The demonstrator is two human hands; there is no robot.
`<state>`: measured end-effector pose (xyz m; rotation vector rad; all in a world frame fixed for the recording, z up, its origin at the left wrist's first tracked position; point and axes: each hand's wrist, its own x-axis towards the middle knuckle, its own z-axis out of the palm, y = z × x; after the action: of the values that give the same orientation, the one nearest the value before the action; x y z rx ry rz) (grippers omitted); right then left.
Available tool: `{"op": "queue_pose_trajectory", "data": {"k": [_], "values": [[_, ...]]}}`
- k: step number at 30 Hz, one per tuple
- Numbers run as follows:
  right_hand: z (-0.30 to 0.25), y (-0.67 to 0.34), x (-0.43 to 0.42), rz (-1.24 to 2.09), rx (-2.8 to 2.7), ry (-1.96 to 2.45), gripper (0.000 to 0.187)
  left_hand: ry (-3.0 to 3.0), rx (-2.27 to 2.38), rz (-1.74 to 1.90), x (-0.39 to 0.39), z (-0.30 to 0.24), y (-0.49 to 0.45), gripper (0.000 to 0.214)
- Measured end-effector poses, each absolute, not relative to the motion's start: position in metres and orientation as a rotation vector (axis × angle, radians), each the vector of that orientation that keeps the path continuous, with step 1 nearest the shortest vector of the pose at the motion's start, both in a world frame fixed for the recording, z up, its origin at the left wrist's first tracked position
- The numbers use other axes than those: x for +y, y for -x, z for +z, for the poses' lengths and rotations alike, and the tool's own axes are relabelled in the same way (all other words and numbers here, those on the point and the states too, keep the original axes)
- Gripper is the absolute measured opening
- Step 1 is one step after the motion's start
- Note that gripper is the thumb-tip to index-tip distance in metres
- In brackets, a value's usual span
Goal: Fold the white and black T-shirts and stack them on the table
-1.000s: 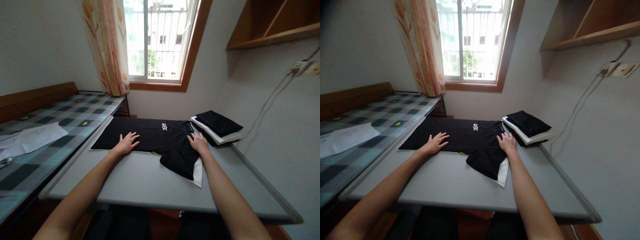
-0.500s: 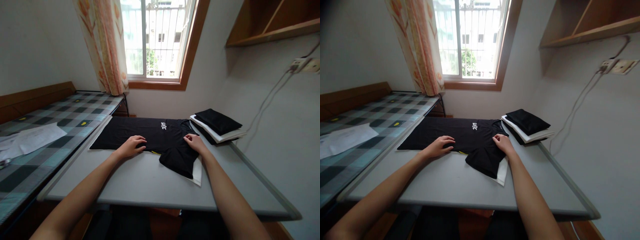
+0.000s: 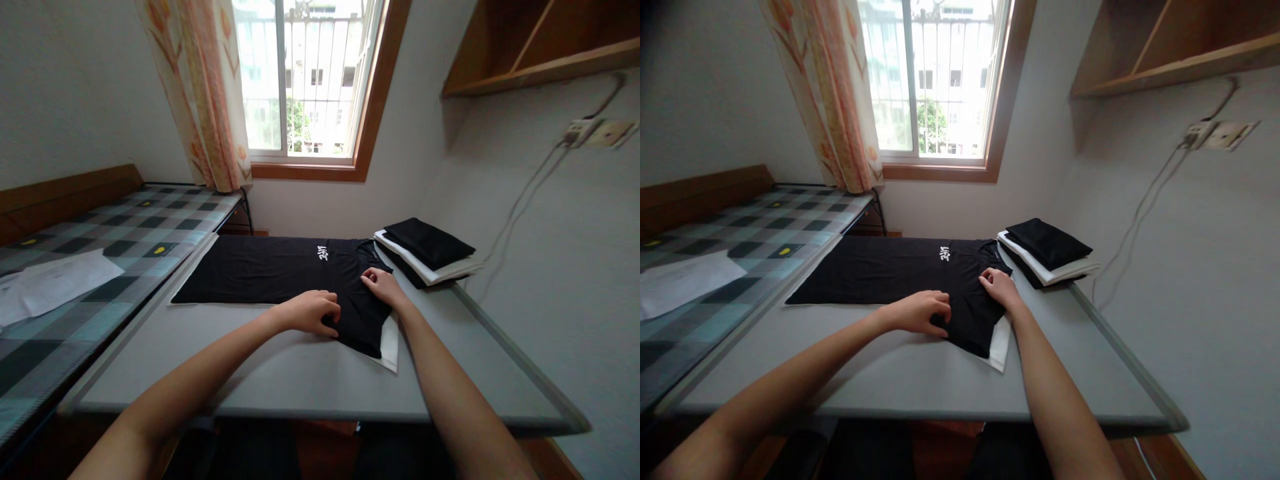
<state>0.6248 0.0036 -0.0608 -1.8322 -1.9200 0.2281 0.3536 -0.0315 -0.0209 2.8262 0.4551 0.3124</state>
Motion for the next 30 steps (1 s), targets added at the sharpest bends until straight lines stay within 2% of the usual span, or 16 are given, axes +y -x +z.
{"op": "queue_pose_trajectory", "data": {"k": [3, 10, 14, 22, 26, 30], "values": [[-0.061, -0.624, 0.003, 0.221, -1.927, 1.837, 0.016, -2.802, 0.432, 0.286, -0.034, -0.027, -0.361, 0.026], [-0.06, -0.621, 0.0, 0.169, -1.953, 1.851, 0.018, -2.542, 0.451, 0.44, -0.038, -0.039, -0.353, 0.012], [-0.052, -0.618, -0.003, 0.306, -1.932, 1.72, 0.019, -2.316, 0.491, 0.517, -0.036, -0.045, -0.354, 0.011], [-0.028, -0.592, -0.019, 0.872, -2.003, 1.308, 0.042, -2.072, 0.724, 0.887, -0.027, -0.052, -0.355, 0.013], [-0.027, -0.582, -0.02, 0.909, -2.011, 1.249, 0.048, -2.17, 0.644, 0.874, -0.024, -0.05, -0.353, 0.027], [-0.029, -0.583, -0.018, 0.835, -1.973, 1.246, 0.048, -2.128, 0.678, 0.896, -0.022, -0.052, -0.353, 0.02]]}}
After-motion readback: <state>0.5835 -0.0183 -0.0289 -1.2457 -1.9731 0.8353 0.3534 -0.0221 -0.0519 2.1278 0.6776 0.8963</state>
